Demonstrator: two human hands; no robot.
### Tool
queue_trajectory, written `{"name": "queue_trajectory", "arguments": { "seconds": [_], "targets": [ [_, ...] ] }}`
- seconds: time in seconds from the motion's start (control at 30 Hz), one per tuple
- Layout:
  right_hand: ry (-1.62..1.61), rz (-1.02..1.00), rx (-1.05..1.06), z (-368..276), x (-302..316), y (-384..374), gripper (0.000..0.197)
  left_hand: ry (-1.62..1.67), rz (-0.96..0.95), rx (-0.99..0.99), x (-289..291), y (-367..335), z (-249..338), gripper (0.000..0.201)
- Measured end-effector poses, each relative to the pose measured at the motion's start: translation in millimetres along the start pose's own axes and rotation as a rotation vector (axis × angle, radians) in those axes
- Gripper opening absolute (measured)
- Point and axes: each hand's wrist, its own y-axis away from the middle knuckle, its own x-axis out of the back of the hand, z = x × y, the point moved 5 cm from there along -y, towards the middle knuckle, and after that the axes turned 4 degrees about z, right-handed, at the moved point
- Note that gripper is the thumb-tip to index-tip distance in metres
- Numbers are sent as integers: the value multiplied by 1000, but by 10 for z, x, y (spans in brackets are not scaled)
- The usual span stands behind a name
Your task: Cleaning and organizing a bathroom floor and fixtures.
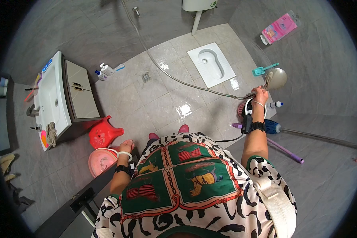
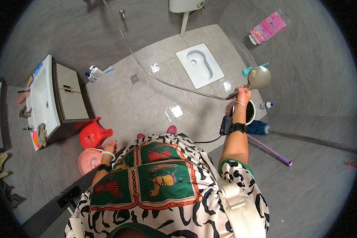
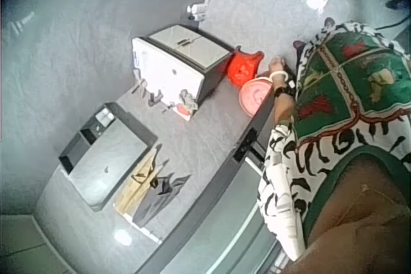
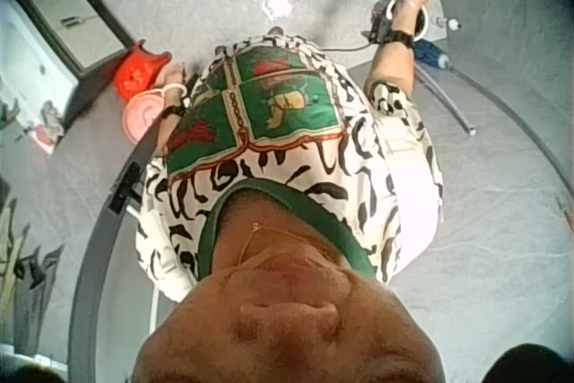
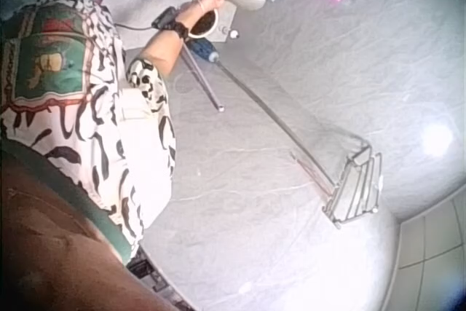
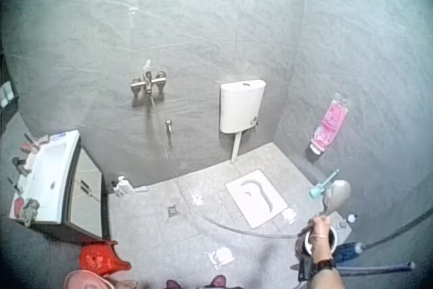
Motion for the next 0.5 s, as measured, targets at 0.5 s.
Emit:
{"name": "queue_trajectory", "arguments": {
  "seconds": [0.5],
  "targets": [
    [258, -335, -54, 277, -144, 218, 14, -33, -14, 12, 4, 3, -94, 15]
  ]
}}
